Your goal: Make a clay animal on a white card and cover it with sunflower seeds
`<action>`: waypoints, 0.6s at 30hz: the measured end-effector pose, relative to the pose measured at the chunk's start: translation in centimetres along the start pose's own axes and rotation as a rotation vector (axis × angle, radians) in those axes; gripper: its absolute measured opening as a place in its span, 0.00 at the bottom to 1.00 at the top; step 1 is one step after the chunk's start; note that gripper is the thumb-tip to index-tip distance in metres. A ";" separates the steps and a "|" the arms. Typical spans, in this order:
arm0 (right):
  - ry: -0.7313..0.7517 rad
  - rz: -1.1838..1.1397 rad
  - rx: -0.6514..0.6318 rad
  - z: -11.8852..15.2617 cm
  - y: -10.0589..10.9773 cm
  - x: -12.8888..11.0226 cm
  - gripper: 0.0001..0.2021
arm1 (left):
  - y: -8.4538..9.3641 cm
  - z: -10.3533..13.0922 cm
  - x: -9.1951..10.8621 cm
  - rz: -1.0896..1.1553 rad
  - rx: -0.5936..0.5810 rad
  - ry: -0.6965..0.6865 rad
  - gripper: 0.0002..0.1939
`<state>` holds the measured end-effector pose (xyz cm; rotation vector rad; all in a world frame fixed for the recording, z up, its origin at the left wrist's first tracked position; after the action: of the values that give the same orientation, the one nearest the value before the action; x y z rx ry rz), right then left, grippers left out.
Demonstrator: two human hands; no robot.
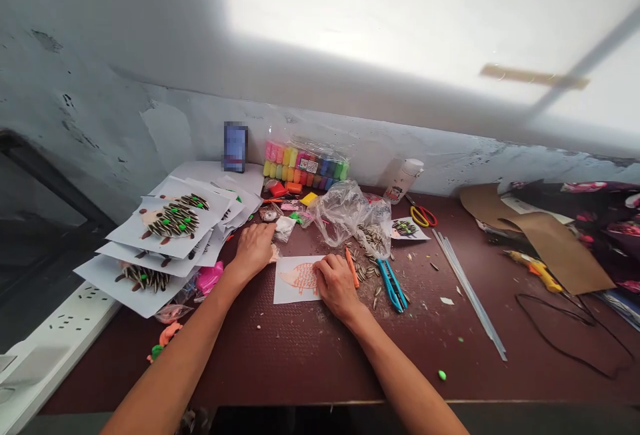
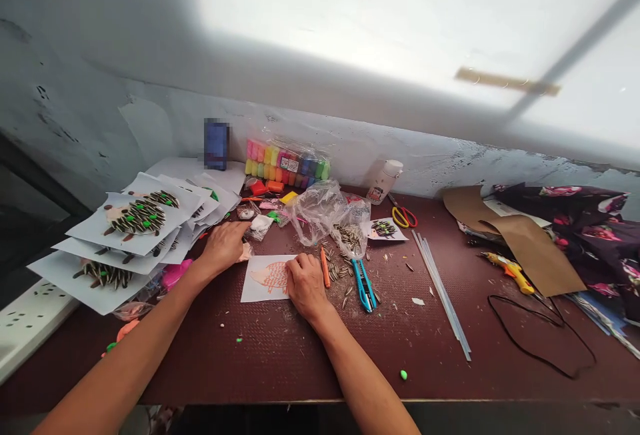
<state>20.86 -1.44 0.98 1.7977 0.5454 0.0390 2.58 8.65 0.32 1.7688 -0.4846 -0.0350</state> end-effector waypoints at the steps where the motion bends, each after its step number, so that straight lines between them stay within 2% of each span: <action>1: 0.000 -0.004 -0.001 0.0 0.0 0.0 0.09 | -0.2 -0.5 0.1 -0.013 -0.025 0.015 0.14; 3: 0.000 -0.019 -0.003 0.0 0.0 0.0 0.08 | -0.6 -1.6 0.5 -0.029 -0.063 0.037 0.10; 5: 0.001 -0.040 -0.010 0.0 0.0 0.1 0.08 | -0.9 -2.6 0.9 -0.003 -0.071 0.054 0.10; 9: 0.001 -0.065 0.007 0.1 0.1 0.3 0.09 | -0.3 -3.6 0.7 0.230 0.023 0.132 0.15; 12: -0.016 -0.145 0.052 0.0 0.4 0.6 0.10 | 0.4 -3.4 0.3 0.649 0.085 0.185 0.12; 15: -0.086 -0.323 0.118 -0.5 1.0 1.4 0.10 | 0.5 -2.5 1.3 1.245 0.051 0.228 0.22; 18: -0.163 -0.575 0.170 -1.3 1.7 1.9 0.09 | 0.5 -1.3 3.5 1.523 -0.046 0.262 0.30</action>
<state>22.72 0.13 2.45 1.7247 0.9479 -0.5576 5.99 8.60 1.92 0.9551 -1.4710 1.2008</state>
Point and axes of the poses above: each hand's wrist, its own z-axis away from the middle knuckle, its own y-axis out of the back of the hand, x = y × z, the point moved 8 cm from there along -z, towards the middle knuckle, and after that the axes turned 4 degrees about -x, right-handed, at the moved point
